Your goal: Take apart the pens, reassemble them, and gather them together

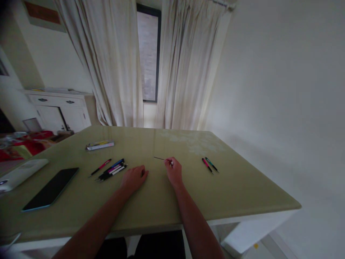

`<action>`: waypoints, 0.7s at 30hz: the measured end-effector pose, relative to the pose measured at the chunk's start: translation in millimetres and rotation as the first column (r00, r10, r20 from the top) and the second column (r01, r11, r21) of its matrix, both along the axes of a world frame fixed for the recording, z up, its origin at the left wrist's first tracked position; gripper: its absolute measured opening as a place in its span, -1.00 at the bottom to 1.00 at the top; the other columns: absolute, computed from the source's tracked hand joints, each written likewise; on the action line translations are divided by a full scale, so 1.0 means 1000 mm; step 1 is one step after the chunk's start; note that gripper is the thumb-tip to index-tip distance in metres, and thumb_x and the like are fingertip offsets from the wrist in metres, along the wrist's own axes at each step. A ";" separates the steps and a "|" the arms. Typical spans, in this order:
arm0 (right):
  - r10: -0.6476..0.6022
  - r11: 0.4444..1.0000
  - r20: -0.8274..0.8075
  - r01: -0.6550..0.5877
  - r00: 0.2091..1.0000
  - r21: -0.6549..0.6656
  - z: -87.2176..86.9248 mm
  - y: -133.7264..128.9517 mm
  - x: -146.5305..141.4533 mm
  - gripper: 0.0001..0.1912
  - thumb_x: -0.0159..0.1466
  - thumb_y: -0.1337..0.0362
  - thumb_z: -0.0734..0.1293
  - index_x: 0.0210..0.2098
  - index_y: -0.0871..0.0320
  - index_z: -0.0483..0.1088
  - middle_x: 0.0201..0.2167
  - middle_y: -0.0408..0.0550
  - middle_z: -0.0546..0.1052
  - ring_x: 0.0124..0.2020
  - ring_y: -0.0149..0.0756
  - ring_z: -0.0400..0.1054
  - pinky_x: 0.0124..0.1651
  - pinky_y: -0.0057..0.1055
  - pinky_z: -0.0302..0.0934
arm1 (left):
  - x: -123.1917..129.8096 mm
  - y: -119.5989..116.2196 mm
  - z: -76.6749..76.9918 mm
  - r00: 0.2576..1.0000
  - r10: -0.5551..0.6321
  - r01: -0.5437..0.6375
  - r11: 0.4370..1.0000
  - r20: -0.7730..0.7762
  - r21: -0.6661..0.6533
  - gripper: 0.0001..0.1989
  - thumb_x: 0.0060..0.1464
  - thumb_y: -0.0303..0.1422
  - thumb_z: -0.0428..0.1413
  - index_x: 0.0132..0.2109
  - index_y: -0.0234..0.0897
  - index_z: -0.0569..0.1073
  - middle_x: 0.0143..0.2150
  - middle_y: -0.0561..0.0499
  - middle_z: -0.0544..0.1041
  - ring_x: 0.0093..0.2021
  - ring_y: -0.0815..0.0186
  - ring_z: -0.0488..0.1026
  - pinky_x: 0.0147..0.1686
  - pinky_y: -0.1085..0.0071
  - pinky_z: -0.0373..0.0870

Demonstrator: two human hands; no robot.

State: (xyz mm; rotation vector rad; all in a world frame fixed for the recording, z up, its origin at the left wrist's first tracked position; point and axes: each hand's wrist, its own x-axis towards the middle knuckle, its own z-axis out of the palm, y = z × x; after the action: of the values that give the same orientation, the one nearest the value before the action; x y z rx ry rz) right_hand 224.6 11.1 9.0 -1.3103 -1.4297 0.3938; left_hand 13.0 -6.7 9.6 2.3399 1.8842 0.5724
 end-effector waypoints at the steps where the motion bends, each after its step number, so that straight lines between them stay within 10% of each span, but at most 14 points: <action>1: 0.003 1.000 -0.016 -0.003 1.000 -0.001 0.000 0.000 0.000 -0.71 0.24 0.04 0.30 -0.34 0.14 0.48 -0.46 -0.09 0.51 -0.49 -0.30 0.28 -0.38 -0.40 0.15 | 0.000 0.000 0.000 1.000 -0.004 0.004 1.000 0.016 0.000 -0.72 0.25 -0.14 -0.01 -0.33 -0.20 0.41 -0.34 -0.02 0.56 -0.31 0.19 0.49 -0.26 0.30 0.26; 10: 0.247 0.967 -0.084 -0.251 0.965 -0.039 0.006 -0.008 -0.013 -0.71 0.21 0.03 0.36 -0.39 0.14 0.49 -0.54 -0.15 0.43 -0.54 -0.36 0.19 -0.47 -0.43 0.06 | -0.008 0.004 0.001 0.943 -0.190 0.094 0.940 0.274 0.327 -0.81 0.20 -0.20 0.14 -0.11 -0.15 0.53 -0.13 -0.01 0.52 -0.07 0.19 0.45 0.03 0.24 0.30; 14: 0.298 0.951 -0.118 -0.305 0.947 -0.045 0.003 -0.006 -0.015 -0.72 0.21 0.02 0.37 -0.34 0.13 0.48 -0.52 -0.15 0.42 -0.52 -0.35 0.22 -0.44 -0.43 0.09 | -0.009 0.008 -0.001 0.941 -0.192 0.108 0.951 0.280 0.291 -0.82 0.21 -0.23 0.11 -0.26 -0.17 0.56 -0.23 0.00 0.56 -0.15 0.20 0.47 0.07 0.20 0.28; 21: 0.283 0.959 -0.062 -0.284 0.957 -0.004 -0.007 0.004 -0.009 -0.64 0.38 0.04 0.13 -0.26 0.08 0.47 -0.44 -0.10 0.42 -0.34 -0.27 0.34 -0.23 -0.38 0.20 | -0.018 0.006 -0.002 0.976 0.021 -0.030 0.999 0.218 0.038 -0.68 0.16 -0.32 0.08 0.06 -0.19 0.45 -0.37 0.02 0.56 -0.19 0.16 0.49 -0.16 0.31 0.32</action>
State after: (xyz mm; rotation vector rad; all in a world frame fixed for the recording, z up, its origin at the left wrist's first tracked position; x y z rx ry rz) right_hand 215.7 14.7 2.2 -1.0943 -1.5702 0.6288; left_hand -4.7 -0.2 7.2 2.1757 1.8225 0.8397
